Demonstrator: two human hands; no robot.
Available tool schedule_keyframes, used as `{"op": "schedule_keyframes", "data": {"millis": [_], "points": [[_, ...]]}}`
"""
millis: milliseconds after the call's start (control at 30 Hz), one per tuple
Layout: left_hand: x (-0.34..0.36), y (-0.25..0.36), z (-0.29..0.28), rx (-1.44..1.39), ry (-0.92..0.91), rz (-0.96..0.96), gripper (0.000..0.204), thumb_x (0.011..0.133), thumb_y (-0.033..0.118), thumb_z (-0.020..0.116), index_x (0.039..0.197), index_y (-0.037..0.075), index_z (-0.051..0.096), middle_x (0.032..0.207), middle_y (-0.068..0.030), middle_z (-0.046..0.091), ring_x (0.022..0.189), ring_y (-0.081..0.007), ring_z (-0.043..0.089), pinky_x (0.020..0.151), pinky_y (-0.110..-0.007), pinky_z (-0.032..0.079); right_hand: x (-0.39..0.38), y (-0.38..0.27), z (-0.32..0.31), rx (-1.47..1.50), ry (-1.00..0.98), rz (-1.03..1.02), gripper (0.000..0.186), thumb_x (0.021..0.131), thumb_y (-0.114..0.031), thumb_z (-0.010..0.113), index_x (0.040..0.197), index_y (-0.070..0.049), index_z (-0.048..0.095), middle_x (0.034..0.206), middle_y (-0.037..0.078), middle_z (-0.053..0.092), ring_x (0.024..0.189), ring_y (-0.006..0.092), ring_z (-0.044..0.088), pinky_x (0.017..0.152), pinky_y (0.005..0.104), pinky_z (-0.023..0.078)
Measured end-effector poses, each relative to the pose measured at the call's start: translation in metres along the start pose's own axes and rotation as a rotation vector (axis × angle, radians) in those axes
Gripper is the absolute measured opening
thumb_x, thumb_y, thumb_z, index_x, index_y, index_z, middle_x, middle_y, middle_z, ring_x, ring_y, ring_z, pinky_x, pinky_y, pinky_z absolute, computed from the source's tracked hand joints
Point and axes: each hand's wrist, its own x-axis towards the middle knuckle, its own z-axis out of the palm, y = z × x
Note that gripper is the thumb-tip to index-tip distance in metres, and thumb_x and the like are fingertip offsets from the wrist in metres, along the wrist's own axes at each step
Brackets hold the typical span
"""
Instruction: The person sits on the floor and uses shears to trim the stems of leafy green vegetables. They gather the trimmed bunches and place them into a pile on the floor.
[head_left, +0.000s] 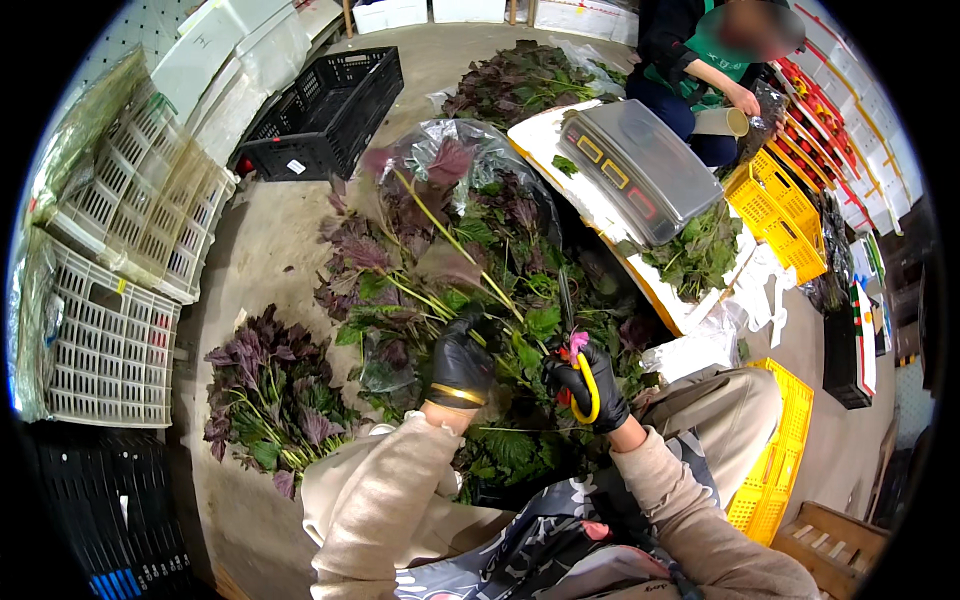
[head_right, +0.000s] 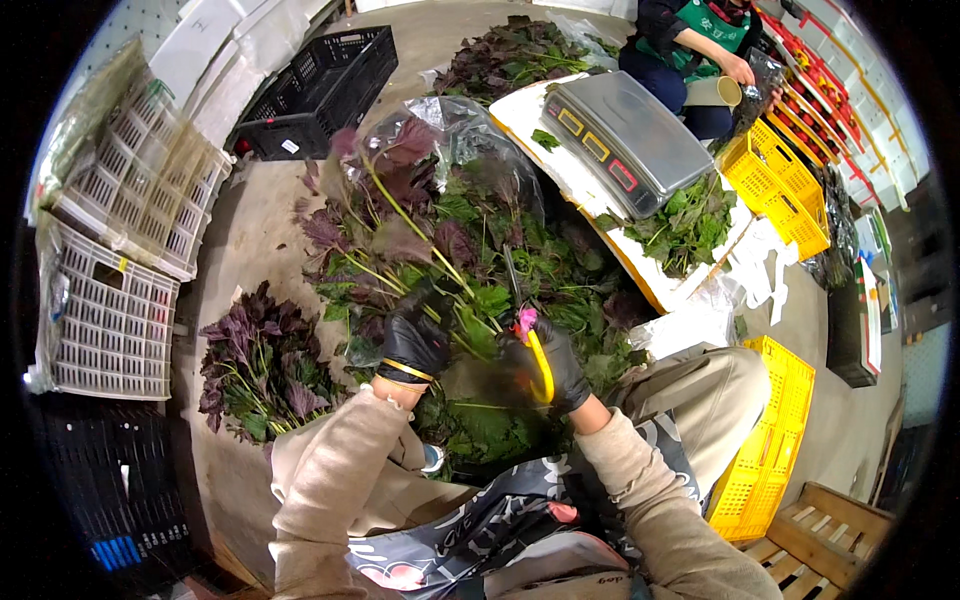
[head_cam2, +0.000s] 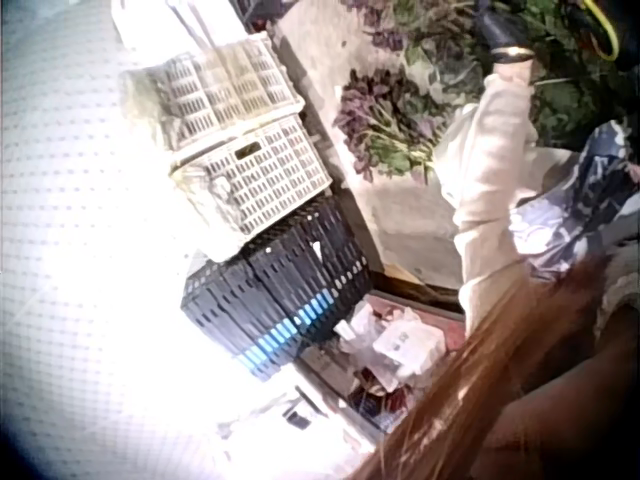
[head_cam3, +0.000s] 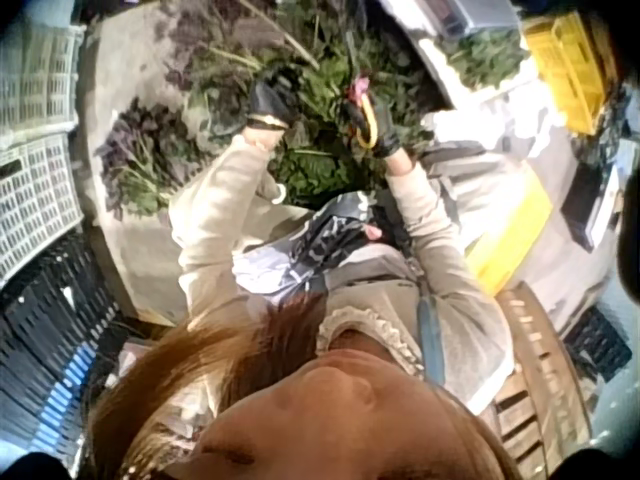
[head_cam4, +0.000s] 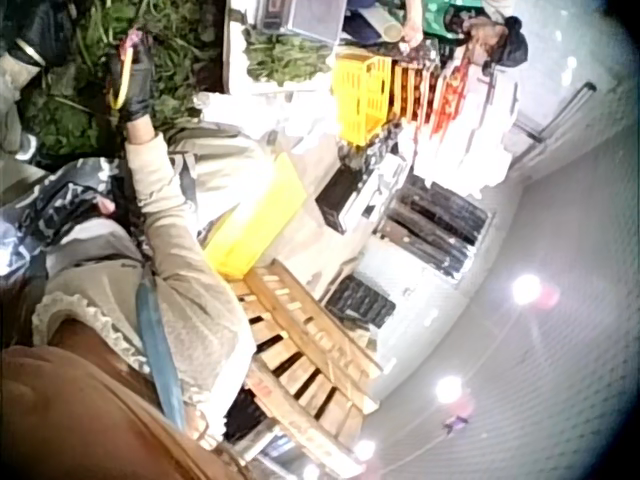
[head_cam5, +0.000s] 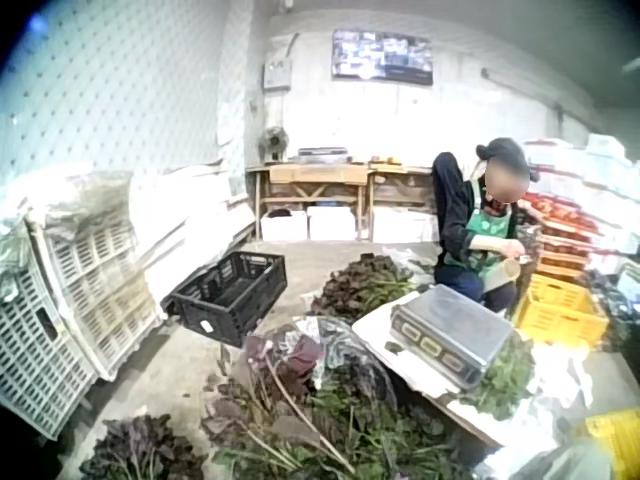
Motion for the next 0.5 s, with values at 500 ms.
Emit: {"op": "schedule_keyframes", "data": {"millis": [500], "points": [[-0.004, 0.007, -0.004, 0.581, -0.057, 0.347, 0.009, 0.071, 0.014, 0.06, 0.078, 0.009, 0.058, 0.05, 0.0086, 0.039, 0.039, -0.0016, 0.029, 0.036, -0.017, 0.022, 0.025, -0.025, 0.005, 0.035, -0.092, -0.269, 0.039, 0.069, 0.0, 0.059, 0.105, -0.001, 0.044, 0.104, 0.006, 0.049, 0.091, 0.0117, 0.048, 0.081, 0.0237, 0.037]]}}
